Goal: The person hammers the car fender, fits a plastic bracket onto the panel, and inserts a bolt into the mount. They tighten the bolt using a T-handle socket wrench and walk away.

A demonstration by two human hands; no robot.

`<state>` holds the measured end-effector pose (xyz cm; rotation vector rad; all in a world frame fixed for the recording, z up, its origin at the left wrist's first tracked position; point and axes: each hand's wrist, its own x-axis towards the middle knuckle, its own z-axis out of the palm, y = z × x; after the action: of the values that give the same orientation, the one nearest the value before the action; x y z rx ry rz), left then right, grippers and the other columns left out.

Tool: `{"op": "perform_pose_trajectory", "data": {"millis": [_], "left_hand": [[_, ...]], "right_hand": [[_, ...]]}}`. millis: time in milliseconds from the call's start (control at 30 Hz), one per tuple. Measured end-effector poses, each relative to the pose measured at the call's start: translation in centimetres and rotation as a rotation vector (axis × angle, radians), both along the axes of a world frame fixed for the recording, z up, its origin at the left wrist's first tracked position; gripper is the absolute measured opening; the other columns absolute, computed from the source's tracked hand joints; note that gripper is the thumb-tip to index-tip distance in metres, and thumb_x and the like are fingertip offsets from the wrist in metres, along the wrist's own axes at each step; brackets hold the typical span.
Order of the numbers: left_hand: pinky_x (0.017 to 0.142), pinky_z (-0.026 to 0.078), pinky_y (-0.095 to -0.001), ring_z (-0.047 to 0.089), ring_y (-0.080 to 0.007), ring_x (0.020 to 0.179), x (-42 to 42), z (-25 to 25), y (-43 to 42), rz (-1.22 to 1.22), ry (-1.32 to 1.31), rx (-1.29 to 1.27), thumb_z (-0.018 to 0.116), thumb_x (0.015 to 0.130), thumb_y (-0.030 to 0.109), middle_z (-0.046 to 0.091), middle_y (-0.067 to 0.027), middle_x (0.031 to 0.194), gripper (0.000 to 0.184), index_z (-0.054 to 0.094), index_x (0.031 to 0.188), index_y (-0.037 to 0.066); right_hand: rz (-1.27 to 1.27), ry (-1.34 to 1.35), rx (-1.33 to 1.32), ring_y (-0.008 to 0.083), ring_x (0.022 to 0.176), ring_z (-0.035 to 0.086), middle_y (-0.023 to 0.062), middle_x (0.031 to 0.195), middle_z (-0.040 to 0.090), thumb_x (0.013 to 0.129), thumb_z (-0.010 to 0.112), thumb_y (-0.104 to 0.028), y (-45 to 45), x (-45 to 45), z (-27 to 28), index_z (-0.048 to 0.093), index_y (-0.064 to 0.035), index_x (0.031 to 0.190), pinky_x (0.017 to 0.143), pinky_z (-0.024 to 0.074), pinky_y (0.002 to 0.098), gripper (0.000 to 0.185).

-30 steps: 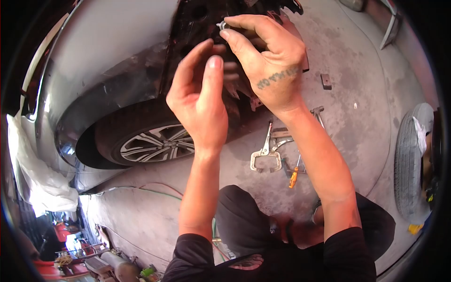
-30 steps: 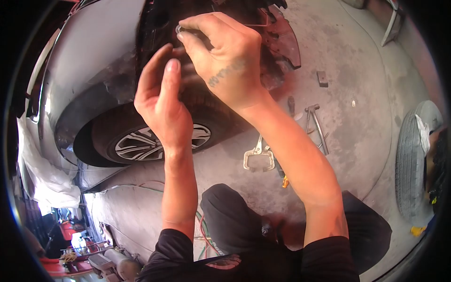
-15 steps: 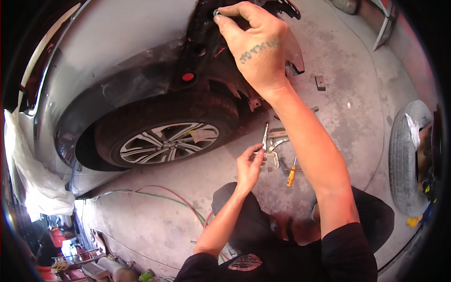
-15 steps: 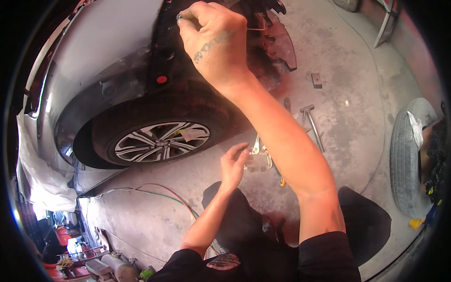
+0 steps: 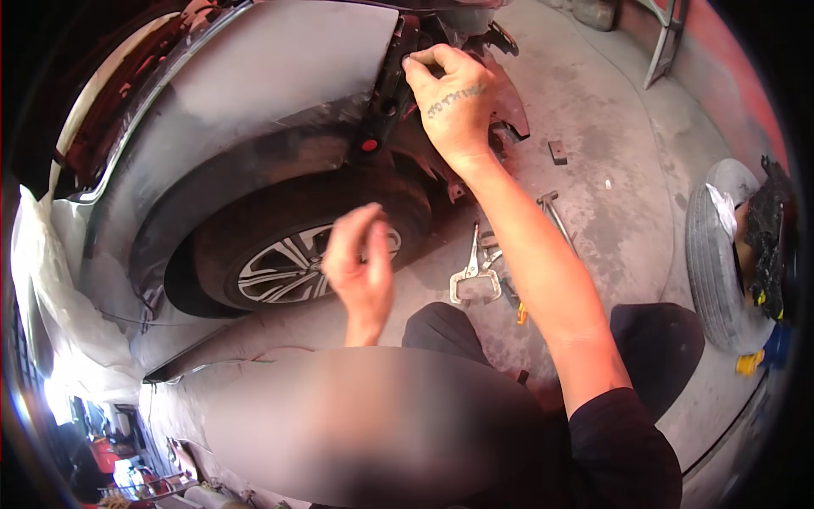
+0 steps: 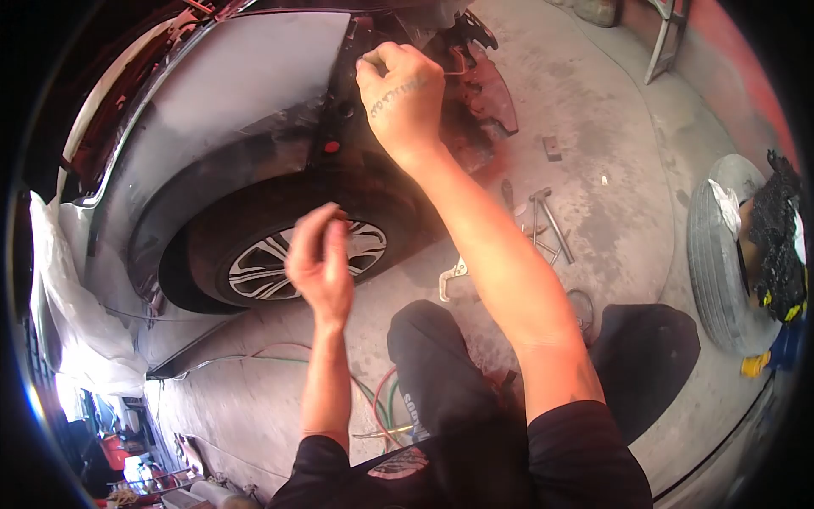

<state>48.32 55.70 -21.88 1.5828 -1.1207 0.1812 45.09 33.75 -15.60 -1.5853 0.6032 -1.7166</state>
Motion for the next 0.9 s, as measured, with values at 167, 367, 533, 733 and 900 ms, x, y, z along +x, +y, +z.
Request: {"op": "perform_pose_trajectory", "data": {"millis": [167,367,533,733,900], "left_hand": [[0.089,0.052,-0.0272,0.066,-0.0143,0.096,3.7,11.7,-0.4,0.223,-0.464,-0.234,0.062,0.095,-0.007,0.071,-0.0077,0.104,0.017,0.072,0.109,-0.003],[0.095,0.051,-0.0373,0.067,-0.0263,0.105,10.6,19.3,-0.9,0.418,-0.839,-0.300,0.067,0.089,-0.004,0.072,-0.0110,0.110,0.026,0.074,0.113,0.004],[0.101,0.046,-0.0411,0.063,-0.0287,0.113,15.2,20.1,-2.0,0.553,-0.918,-0.216,0.071,0.090,0.007,0.071,-0.0091,0.116,0.028,0.074,0.117,0.009],[0.100,0.046,-0.0426,0.063,-0.0299,0.111,15.5,19.7,-1.8,0.557,-0.954,-0.200,0.071,0.087,0.007,0.071,-0.0099,0.115,0.030,0.074,0.117,0.009],[0.100,0.046,-0.0434,0.063,-0.0312,0.110,15.9,19.7,-1.5,0.534,-0.944,-0.204,0.070,0.086,0.004,0.070,-0.0108,0.113,0.030,0.073,0.115,0.007]], "right_hand": [[-0.058,-0.061,0.051,0.0289,0.069,0.069,0.0153,0.077,0.069,0.081,0.076,-0.005,0.7,0.9,0.1,0.071,0.0002,0.079,0.064,0.0518,0.0394,0.008],[-0.065,-0.086,0.070,0.0294,0.067,0.068,0.0155,0.076,0.068,0.081,0.076,-0.004,1.1,1.1,0.3,0.070,0.0009,0.079,0.064,0.0521,0.0392,0.008],[-0.070,-0.085,0.107,0.0311,0.068,0.068,0.0161,0.075,0.068,0.080,0.075,-0.005,1.1,1.6,0.6,0.069,0.0018,0.077,0.065,0.0521,0.0398,0.009],[-0.139,-0.043,0.045,0.0219,0.069,0.070,0.0145,0.080,0.073,0.083,0.074,-0.005,1.1,1.4,0.3,0.073,0.0031,0.085,0.065,0.0529,0.0340,0.009],[-0.161,-0.043,0.032,0.0201,0.067,0.070,0.0132,0.078,0.073,0.085,0.074,-0.007,0.8,2.0,-0.1,0.073,0.0020,0.088,0.064,0.0525,0.0330,0.009]]}}
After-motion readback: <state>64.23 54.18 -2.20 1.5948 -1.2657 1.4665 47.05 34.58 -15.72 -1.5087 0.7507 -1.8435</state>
